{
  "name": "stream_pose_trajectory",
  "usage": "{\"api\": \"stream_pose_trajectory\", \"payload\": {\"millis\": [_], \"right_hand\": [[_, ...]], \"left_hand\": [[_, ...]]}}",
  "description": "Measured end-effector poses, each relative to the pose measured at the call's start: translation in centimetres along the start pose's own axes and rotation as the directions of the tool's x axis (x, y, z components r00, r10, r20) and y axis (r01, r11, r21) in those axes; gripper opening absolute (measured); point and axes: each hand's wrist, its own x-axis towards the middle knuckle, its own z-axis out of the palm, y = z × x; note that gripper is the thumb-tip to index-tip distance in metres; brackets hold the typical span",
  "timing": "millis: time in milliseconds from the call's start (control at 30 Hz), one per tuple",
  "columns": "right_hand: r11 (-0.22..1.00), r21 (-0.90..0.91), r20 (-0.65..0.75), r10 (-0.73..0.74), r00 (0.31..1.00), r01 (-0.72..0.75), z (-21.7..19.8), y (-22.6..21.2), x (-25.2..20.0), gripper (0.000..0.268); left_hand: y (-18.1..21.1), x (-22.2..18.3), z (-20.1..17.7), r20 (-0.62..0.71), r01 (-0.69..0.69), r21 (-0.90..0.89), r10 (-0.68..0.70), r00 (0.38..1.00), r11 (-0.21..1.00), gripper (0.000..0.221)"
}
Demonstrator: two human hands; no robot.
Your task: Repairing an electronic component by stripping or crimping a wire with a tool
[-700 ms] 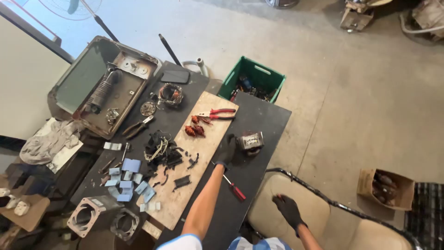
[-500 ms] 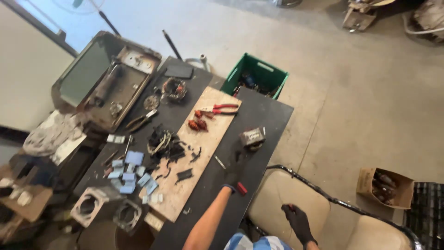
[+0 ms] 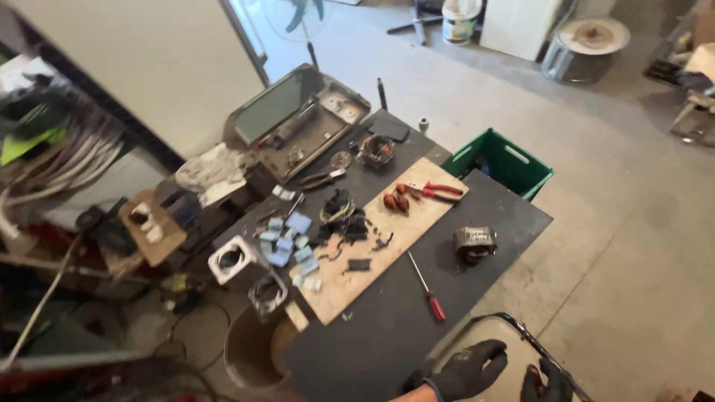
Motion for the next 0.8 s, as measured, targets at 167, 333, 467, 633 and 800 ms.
{"api": "stream_pose_trajectory", "payload": {"millis": [167,333,467,633,800], "right_hand": [[0.945,0.025,-0.068,-0.325,0.943,0.327,-6.4,-11.5,-2.2,0.012],[0.766,-0.091,0.351,0.622,0.700,-0.636,-4.0,3.1,-3.5,0.032],[0.777,0.078,0.638,0.443,0.630,-0.625,-4.6,13.3,-6.7,0.022],[0.067,-0.097,0.971,0.227,-0.079,-0.993,-10.2,11.5,-8.9,0.049],[0.965,0.193,0.526,-0.255,0.812,0.178,-21.6,-0.1,-12.4,0.056]], "left_hand": [[5.2,-7.1,8.1,-0.173,-0.053,0.224,0.094,0.980,0.973,0.047],[-2.3,-7.7,12.9,0.053,-0.407,0.067,0.404,0.913,0.911,0.046],[2.3,-12.6,12.5,0.282,0.446,-0.246,-0.377,0.882,0.860,0.037],[2.8,-17.2,15.7,0.095,0.372,0.001,-0.371,0.924,0.928,0.040],[5.8,-21.3,15.6,-0.069,0.309,0.034,-0.306,0.950,0.951,0.031]]}}
